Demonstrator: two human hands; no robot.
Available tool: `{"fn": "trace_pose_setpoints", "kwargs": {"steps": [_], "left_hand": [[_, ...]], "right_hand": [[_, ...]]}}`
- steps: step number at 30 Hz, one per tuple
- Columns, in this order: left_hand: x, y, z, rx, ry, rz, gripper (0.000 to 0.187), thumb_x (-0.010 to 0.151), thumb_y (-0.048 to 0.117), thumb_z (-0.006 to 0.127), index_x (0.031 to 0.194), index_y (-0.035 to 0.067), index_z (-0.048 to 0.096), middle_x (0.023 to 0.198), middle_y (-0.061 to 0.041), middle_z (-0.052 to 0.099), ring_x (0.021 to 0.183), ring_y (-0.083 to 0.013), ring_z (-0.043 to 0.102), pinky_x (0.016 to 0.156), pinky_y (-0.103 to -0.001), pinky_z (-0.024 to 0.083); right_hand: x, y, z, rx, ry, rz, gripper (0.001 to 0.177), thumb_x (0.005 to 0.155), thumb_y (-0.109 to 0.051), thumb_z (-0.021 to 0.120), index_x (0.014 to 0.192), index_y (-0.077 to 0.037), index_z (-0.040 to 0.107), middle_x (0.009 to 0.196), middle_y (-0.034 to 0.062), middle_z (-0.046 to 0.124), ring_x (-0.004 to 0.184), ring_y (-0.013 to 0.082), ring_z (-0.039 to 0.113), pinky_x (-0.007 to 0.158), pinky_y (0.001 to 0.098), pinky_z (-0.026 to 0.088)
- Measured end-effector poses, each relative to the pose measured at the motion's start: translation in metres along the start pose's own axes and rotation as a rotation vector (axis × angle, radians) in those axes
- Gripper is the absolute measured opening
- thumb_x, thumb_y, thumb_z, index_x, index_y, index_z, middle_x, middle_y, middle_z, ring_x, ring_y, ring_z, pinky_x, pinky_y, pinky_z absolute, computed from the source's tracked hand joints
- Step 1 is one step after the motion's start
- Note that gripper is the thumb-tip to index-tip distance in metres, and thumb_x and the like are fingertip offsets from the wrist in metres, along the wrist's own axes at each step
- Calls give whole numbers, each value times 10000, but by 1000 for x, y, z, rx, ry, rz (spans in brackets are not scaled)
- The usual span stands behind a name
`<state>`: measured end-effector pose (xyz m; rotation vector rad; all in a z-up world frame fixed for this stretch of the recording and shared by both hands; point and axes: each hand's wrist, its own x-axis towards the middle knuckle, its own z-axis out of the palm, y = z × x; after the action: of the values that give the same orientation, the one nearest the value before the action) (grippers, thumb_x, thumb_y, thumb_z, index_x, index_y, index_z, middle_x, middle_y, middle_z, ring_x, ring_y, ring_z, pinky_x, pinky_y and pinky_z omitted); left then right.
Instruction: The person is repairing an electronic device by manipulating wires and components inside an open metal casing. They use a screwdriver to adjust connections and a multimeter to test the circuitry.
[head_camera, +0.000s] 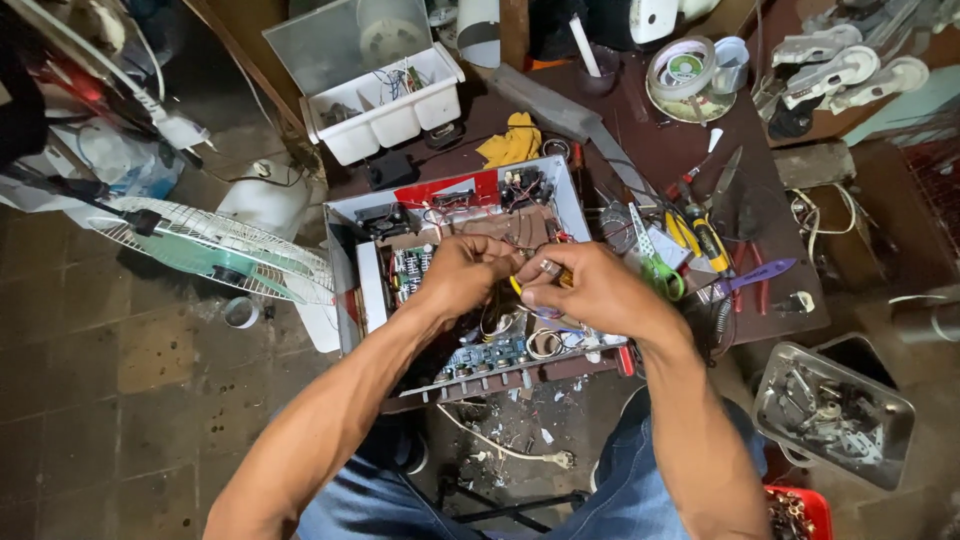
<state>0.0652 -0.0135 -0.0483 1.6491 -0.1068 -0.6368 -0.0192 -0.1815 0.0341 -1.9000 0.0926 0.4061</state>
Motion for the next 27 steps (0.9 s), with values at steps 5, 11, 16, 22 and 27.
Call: {"fn": "trace_pose_setpoints", "kwargs": {"steps": [5,11,16,22,27], "left_hand": [[-3,5,-9,151,60,73,175,821,134,730,941,9,757,689,-99,715,559,-131,624,540,-224,499],[-12,16,-20,308,180,70,132,796,125,685,876,82,781,668,-87,721,556,-150,664,552,-253,510],[-9,22,-21,285,165,91,146,814,94,662,896,42,771,687,-132,712,561,-161,638,557,-258,505],[-23,39,-16,73,80,-32,278,792,90,736,1026,-57,696,714,-128,659,503,-133,589,432,-240,486],[-23,38,-17,66,74,-40,359,775,30,771,1079,-84,618,802,-160,685,613,-209,683,537,-302,580]], "right_hand": [[-13,20,-27,-27,319,21,287,903,-127,719,1172,-39,670,937,186,703,554,161,548,500,276,431],[17,115,-80,-420,683,152,496,914,-290,645,1363,-94,566,1148,300,624,1073,495,617,904,573,491],[15,175,-116,-497,718,162,505,901,-274,695,1379,-129,626,1183,245,637,1108,449,620,929,536,504],[-5,165,-118,-353,769,235,491,860,-211,696,1337,-125,615,1223,191,674,1172,403,603,967,538,475],[10,222,-133,-409,852,287,398,818,-205,725,1215,-184,704,1104,123,729,1092,332,659,913,475,527]]}}
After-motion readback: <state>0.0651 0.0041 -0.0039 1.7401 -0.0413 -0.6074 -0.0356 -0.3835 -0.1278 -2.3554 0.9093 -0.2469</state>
